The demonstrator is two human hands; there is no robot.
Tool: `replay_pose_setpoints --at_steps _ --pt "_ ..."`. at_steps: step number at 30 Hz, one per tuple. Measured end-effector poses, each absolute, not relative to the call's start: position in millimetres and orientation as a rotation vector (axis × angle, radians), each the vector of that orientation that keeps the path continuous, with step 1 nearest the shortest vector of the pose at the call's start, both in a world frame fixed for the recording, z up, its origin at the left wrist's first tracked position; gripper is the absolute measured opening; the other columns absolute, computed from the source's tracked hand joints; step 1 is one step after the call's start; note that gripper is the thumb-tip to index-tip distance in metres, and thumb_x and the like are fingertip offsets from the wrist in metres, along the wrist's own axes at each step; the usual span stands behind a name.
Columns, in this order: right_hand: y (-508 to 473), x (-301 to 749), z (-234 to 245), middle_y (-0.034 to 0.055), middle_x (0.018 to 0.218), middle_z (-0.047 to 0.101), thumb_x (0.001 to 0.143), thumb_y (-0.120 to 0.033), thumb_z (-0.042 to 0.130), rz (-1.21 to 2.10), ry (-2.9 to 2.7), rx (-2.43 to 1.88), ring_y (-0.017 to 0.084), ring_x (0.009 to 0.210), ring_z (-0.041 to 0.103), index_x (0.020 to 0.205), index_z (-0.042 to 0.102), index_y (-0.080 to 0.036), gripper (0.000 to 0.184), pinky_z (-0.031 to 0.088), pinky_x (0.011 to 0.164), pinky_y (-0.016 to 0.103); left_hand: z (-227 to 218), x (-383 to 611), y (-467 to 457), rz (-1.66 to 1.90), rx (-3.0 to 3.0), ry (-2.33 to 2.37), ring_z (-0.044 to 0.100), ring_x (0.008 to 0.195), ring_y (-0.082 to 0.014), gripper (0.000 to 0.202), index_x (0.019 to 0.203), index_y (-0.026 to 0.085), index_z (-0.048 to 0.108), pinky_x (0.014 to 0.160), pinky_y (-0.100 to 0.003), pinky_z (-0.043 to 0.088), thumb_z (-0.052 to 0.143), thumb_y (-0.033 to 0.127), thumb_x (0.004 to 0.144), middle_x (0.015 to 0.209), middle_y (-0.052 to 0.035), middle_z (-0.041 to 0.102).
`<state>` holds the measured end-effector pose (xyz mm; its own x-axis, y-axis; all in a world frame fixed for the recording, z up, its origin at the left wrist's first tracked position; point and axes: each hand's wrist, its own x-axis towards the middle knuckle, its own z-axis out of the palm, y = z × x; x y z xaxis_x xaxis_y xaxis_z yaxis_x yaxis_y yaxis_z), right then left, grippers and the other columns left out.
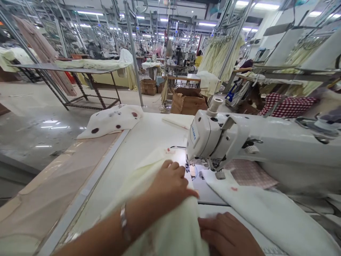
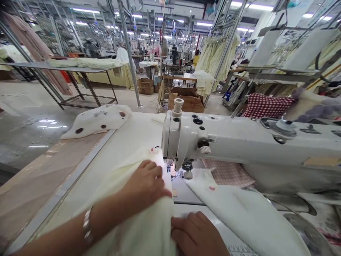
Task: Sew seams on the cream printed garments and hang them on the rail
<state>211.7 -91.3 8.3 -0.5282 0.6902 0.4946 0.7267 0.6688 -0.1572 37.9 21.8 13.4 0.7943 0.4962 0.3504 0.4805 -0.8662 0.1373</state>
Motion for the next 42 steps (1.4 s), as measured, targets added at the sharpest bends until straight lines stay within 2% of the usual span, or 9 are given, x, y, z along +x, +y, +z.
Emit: replay_pose_setpoints --at_steps 2,4,8,14,19,23,29,37,42 --pt "-88.3 209.6 10.8 0.0031 0.078 0.068 0.092 -0.021 0.039 0.017 -2.234 -1.146 0.014 0.062 0.057 0.086 0.059 -0.020 0.021 0.043 0.055 0.026 15.1 43.9 -12.4 0.803 2.765 0.985 0.049 0.073 -0.0222 0.036 0.094 0.016 0.061 0.068 -0.040 0.042 0.052 0.049 0.082 0.080 -0.0074 0.056" --pt "-88.3 208.8 13.6 0.0046 0.077 0.066 0.091 -0.022 0.040 0.160 -2.130 -1.153 0.014 0.065 0.058 0.088 0.058 -0.019 0.019 0.046 0.058 0.026 14.2 48.4 -41.7 1.010 2.749 1.024 0.049 0.066 -0.0206 0.025 0.105 0.014 0.055 0.060 -0.036 0.044 0.045 0.025 0.086 0.078 -0.0079 0.056" --pt "-92.2 211.0 15.8 0.0079 0.087 0.068 0.089 -0.015 0.042 0.122 -2.226 -1.041 0.014 0.067 0.058 0.091 0.058 -0.017 0.016 0.046 0.058 0.027 1.3 41.7 -61.0 1.005 2.886 0.822 0.052 0.061 -0.0181 0.019 0.072 0.016 0.052 0.058 -0.032 0.047 0.039 0.006 0.081 0.068 -0.0053 0.054" --pt "-98.5 215.7 9.4 0.0069 0.096 0.070 0.090 -0.013 0.039 -0.214 -2.480 -0.995 0.014 0.065 0.057 0.098 0.061 -0.016 0.023 0.046 0.056 0.028 -24.8 12.3 -51.0 1.022 3.053 0.567 0.057 0.101 -0.0209 0.014 0.093 0.018 0.059 0.097 -0.039 0.039 0.047 0.022 0.088 0.103 -0.0056 0.063" --pt "-78.9 216.3 3.2 0.0096 0.103 0.067 0.086 -0.014 0.050 -0.208 -2.457 -1.088 0.017 0.072 0.056 0.099 0.062 -0.014 0.018 0.045 0.062 0.032 -4.5 1.0 -22.2 0.624 2.933 0.476 0.050 0.114 -0.0248 0.052 0.111 0.018 0.055 0.104 -0.044 0.031 0.043 0.061 0.083 0.118 -0.0098 0.058" --pt "-44.9 218.3 3.4 0.0091 0.102 0.065 0.087 -0.014 0.049 -0.155 -2.442 -1.058 0.017 0.076 0.055 0.101 0.062 -0.015 0.019 0.044 0.064 0.033 10.0 -0.6 15.6 0.426 2.855 0.465 0.045 0.119 -0.0246 0.046 0.113 0.020 0.055 0.108 -0.046 0.023 0.046 0.055 0.086 0.126 -0.0095 0.052" --pt "-11.4 219.9 0.2 0.0070 0.083 0.061 0.089 -0.019 0.046 -0.112 -2.378 -1.235 0.018 0.076 0.055 0.100 0.065 -0.018 0.022 0.046 0.066 0.032 9.0 4.2 70.7 0.369 2.912 0.354 0.048 0.110 -0.0240 0.034 0.109 0.020 0.058 0.100 -0.043 0.032 0.049 0.045 0.087 0.124 -0.0102 0.051" --pt "-6.0 221.3 -5.6 0.0068 0.082 0.062 0.090 -0.020 0.046 -0.093 -2.326 -1.247 0.017 0.079 0.056 0.101 0.065 -0.019 0.022 0.048 0.070 0.031 20.0 12.9 103.0 0.366 2.914 0.482 0.049 0.099 -0.0207 0.028 0.103 0.021 0.060 0.096 -0.034 0.035 0.048 0.042 0.088 0.117 -0.0039 0.052" --pt "-32.1 207.2 18.9 0.0053 0.078 0.059 0.089 -0.015 0.043 -0.052 -2.370 -1.125 0.015 0.070 0.053 0.103 0.060 -0.016 0.023 0.044 0.061 0.030 -3.0 6.7 23.0 0.452 2.948 0.855 0.044 0.116 -0.0308 0.048 0.116 0.013 0.052 0.098 -0.048 0.034 0.052 0.048 0.084 0.126 -0.0161 0.050"
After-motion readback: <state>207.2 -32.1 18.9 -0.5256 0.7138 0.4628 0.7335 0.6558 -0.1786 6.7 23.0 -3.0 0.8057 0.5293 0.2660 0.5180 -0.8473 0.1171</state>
